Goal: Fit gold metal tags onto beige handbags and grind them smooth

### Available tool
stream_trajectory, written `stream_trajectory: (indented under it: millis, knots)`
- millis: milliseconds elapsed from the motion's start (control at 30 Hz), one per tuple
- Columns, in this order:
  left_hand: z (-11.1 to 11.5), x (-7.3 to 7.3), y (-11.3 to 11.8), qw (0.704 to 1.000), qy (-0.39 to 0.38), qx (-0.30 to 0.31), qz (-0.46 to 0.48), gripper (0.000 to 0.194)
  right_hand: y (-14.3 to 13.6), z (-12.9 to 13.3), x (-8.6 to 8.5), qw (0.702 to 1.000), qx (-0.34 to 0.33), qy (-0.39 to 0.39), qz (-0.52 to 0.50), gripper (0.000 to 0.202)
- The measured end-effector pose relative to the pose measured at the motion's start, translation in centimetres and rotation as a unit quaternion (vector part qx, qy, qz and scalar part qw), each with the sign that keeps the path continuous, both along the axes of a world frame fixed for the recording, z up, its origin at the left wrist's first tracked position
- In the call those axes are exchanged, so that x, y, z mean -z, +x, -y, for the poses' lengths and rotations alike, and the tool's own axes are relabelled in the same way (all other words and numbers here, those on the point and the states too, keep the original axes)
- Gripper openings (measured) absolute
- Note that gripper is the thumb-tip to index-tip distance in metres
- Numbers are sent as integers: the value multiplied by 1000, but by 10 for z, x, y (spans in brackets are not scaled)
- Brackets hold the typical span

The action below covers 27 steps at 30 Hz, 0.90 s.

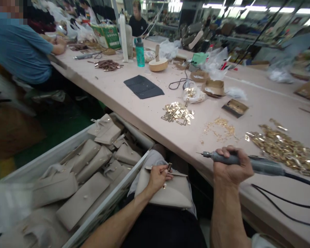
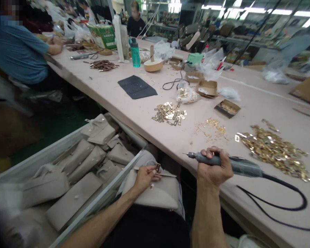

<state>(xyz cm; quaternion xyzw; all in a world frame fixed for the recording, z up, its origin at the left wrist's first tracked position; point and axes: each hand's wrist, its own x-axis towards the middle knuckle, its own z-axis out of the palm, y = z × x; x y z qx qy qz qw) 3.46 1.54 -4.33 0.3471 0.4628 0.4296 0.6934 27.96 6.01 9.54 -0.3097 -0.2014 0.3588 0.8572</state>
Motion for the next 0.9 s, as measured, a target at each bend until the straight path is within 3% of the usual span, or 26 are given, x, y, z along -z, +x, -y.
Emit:
stream_trajectory:
  millis: [167,300,500,900]
  knots:
    - [-1,3,4,999,-41,-16,-4,31,-73,39,17,996,-53,-53,53,15]
    - [-1,-1,4,999,-48,-18,2,26,-107,47,39,992,-80,-53,87,14]
    - [-2,-9,3,998,-55,-27,5,20,-121,43,54,985,-90,-21,147,7]
    - [-2,-10,5,997,-71,-36,2,19,-132,41,59,976,-89,-22,197,12]
